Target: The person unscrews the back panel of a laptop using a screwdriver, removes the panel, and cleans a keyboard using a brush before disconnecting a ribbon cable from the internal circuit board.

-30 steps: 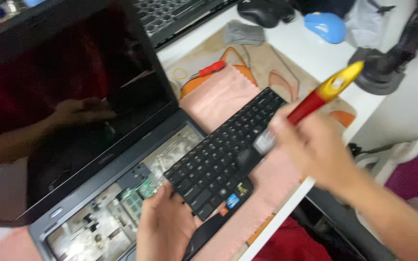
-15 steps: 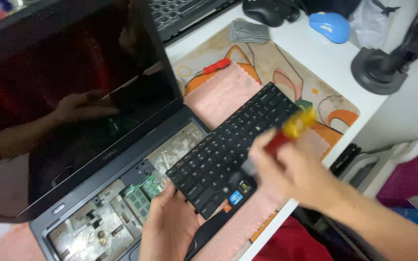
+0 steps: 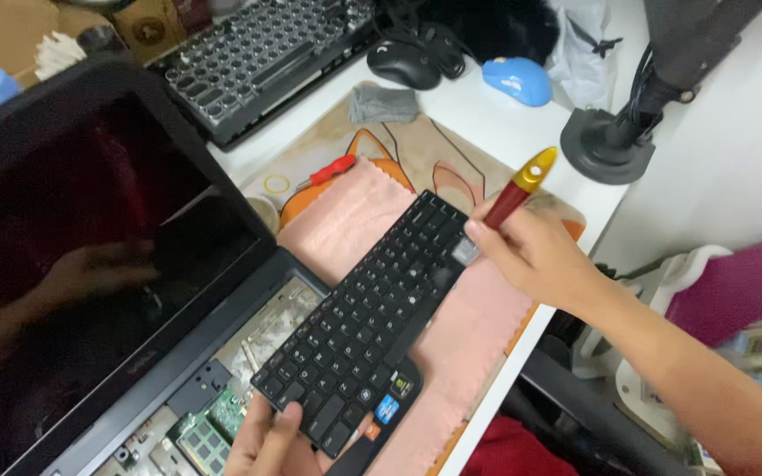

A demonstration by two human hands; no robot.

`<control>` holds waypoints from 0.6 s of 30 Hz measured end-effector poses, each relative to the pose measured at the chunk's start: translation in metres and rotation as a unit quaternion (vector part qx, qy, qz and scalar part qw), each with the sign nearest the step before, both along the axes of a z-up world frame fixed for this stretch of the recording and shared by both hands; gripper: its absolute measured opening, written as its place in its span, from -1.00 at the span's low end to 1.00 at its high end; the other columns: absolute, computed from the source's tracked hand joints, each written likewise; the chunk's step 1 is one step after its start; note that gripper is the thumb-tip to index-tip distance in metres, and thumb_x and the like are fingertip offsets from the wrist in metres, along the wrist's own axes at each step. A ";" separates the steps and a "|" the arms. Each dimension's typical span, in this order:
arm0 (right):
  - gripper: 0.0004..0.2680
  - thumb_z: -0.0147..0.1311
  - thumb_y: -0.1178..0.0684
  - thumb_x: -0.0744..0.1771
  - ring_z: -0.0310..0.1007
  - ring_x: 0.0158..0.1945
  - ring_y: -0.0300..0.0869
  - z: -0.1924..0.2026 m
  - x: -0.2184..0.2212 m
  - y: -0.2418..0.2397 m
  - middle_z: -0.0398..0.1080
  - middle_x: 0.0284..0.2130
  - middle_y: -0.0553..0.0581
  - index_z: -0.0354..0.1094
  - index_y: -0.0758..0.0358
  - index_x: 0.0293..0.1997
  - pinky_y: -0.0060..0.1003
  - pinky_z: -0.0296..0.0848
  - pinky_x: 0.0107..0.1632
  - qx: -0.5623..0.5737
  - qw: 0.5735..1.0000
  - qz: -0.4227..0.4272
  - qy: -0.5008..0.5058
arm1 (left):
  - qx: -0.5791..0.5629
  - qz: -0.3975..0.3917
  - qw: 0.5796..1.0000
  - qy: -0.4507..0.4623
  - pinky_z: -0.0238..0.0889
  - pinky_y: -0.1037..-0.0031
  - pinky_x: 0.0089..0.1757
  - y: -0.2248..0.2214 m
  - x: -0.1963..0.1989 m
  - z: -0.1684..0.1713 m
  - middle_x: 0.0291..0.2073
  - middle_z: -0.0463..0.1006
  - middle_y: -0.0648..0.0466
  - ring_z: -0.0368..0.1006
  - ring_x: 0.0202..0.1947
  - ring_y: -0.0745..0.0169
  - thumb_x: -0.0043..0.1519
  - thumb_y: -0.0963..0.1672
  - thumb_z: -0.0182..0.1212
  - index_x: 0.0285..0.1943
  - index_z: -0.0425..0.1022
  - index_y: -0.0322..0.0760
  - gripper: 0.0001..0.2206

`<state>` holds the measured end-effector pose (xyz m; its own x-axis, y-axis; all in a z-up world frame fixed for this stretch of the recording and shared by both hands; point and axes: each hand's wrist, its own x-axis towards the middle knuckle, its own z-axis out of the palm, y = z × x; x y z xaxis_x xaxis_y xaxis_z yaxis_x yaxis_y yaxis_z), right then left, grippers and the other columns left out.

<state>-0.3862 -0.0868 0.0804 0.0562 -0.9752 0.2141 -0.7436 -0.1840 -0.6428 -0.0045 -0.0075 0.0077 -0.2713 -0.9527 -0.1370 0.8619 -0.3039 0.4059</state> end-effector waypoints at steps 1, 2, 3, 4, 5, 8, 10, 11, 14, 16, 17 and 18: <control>-0.80 -0.03 -0.02 0.56 0.55 -0.23 -0.09 -0.008 -0.013 -0.008 0.56 -0.29 0.13 0.42 0.23 -0.08 -0.09 0.43 -0.04 -0.033 0.997 -0.044 0.047 | 0.176 0.042 0.977 -0.116 0.37 -0.63 0.13 -0.009 -0.014 0.040 0.49 0.52 -0.46 0.46 0.40 -0.68 0.49 -0.25 0.05 0.67 0.37 -0.39 -0.50; -0.74 -0.05 0.03 0.59 0.46 -0.50 -0.03 -0.016 -0.025 -0.017 0.49 -0.49 0.19 0.32 0.28 -0.23 0.02 0.32 -0.30 -0.066 0.990 -0.085 0.094 | 0.356 0.060 0.907 -0.218 0.12 -0.76 0.19 -0.016 -0.029 0.081 0.52 0.46 -0.52 0.35 0.45 -0.79 0.45 -0.31 -0.29 0.71 0.30 -0.41 -0.42; -0.74 -0.05 0.03 0.59 0.46 -0.50 -0.03 -0.014 -0.034 -0.009 0.49 -0.49 0.19 0.32 0.28 -0.23 0.02 0.32 -0.30 -0.069 0.990 -0.082 0.095 | 0.354 0.063 0.908 -0.215 0.12 -0.76 0.19 -0.017 -0.030 0.079 0.52 0.46 -0.52 0.35 0.45 -0.79 0.45 -0.31 -0.29 0.71 0.30 -0.41 -0.42; -0.77 -0.02 0.02 0.59 0.46 -0.46 -0.06 -0.012 -0.042 -0.007 0.50 -0.47 0.17 0.36 0.27 -0.17 0.00 0.33 -0.26 -0.076 0.987 -0.114 0.085 | 0.320 0.047 0.920 -0.220 0.12 -0.52 0.05 -0.020 -0.031 0.078 0.42 0.53 -0.49 0.35 0.23 -0.60 0.43 -0.28 -0.19 0.71 0.34 -0.34 -0.41; -0.79 0.01 0.01 0.59 0.46 -0.41 -0.09 -0.010 -0.049 -0.005 0.51 -0.45 0.14 0.39 0.26 -0.11 -0.03 0.34 -0.21 -0.082 0.983 -0.145 0.074 | 0.286 0.029 0.931 -0.225 0.13 -0.28 -0.09 -0.023 -0.031 0.078 0.32 0.61 -0.46 0.36 0.00 -0.41 0.40 -0.24 -0.08 0.71 0.38 -0.27 -0.40; -0.84 0.11 -0.02 0.61 0.46 -0.29 -0.17 -0.004 -0.067 -0.011 0.55 -0.39 0.08 0.49 0.23 0.08 -0.11 0.36 -0.08 -0.102 0.969 -0.223 0.034 | 0.183 -0.010 0.952 -0.245 0.23 0.43 -0.51 0.007 0.029 -0.091 0.00 0.83 -0.40 0.40 -0.67 0.16 0.32 -0.15 0.25 0.71 0.52 -0.06 -0.35; -0.82 0.10 -0.01 0.59 0.44 -0.36 -0.10 -0.004 -0.061 -0.027 0.52 -0.40 0.15 0.48 0.30 0.04 -0.06 0.37 -0.20 -0.061 0.973 -0.219 -0.033 | 0.224 0.039 0.944 -0.240 0.25 0.29 -0.41 0.003 0.017 -0.060 0.02 0.80 -0.45 0.43 -0.55 -0.03 0.34 -0.18 0.22 0.71 0.52 -0.10 -0.37; -0.80 0.10 0.00 0.58 0.42 -0.43 -0.03 -0.005 -0.057 -0.034 0.49 -0.42 0.23 0.47 0.36 -0.01 -0.02 0.39 -0.32 -0.011 0.969 -0.228 -0.098 | 0.266 0.069 0.932 -0.238 0.28 0.14 -0.31 0.001 0.011 -0.045 0.05 0.77 -0.50 0.46 -0.43 -0.22 0.36 -0.21 0.20 0.70 0.53 -0.13 -0.38; -0.73 0.09 0.04 0.55 0.36 -0.63 0.19 -0.009 -0.048 -0.050 0.39 -0.48 0.45 0.46 0.56 -0.14 0.12 0.43 -0.68 0.150 0.916 -0.250 -0.277 | 0.388 0.148 0.882 -0.224 0.39 -0.27 -0.01 -0.005 -0.004 -0.001 0.12 0.68 -0.65 0.58 -0.05 -0.77 0.42 -0.29 0.14 0.70 0.55 -0.24 -0.42; -0.76 0.14 -0.04 0.54 0.36 -0.60 0.09 -0.004 -0.035 -0.057 0.50 -0.46 0.38 0.51 0.39 -0.06 -0.02 0.29 -0.60 0.178 0.931 -0.244 -0.204 | 0.381 0.145 0.881 -0.239 0.40 -0.15 -0.06 -0.006 0.008 0.002 0.11 0.73 -0.57 0.61 -0.09 -0.66 0.42 -0.25 0.17 0.68 0.59 -0.23 -0.44; -0.78 0.19 -0.12 0.53 0.37 -0.56 -0.02 -0.003 -0.029 -0.060 0.61 -0.43 0.31 0.58 0.23 0.02 -0.16 0.16 -0.52 0.201 0.938 -0.250 -0.131 | 0.373 0.130 0.881 -0.260 0.41 -0.02 -0.11 -0.007 0.014 0.004 0.10 0.78 -0.48 0.64 -0.13 -0.54 0.43 -0.22 0.21 0.66 0.63 -0.21 -0.46; -0.78 0.19 -0.12 0.53 0.37 -0.56 -0.02 -0.003 -0.030 -0.059 0.61 -0.43 0.31 0.58 0.23 0.02 -0.16 0.16 -0.52 0.202 0.940 -0.243 -0.129 | 0.376 0.136 0.880 -0.256 0.41 -0.02 -0.11 -0.009 0.016 0.011 0.10 0.78 -0.48 0.64 -0.13 -0.54 0.43 -0.22 0.21 0.66 0.63 -0.21 -0.46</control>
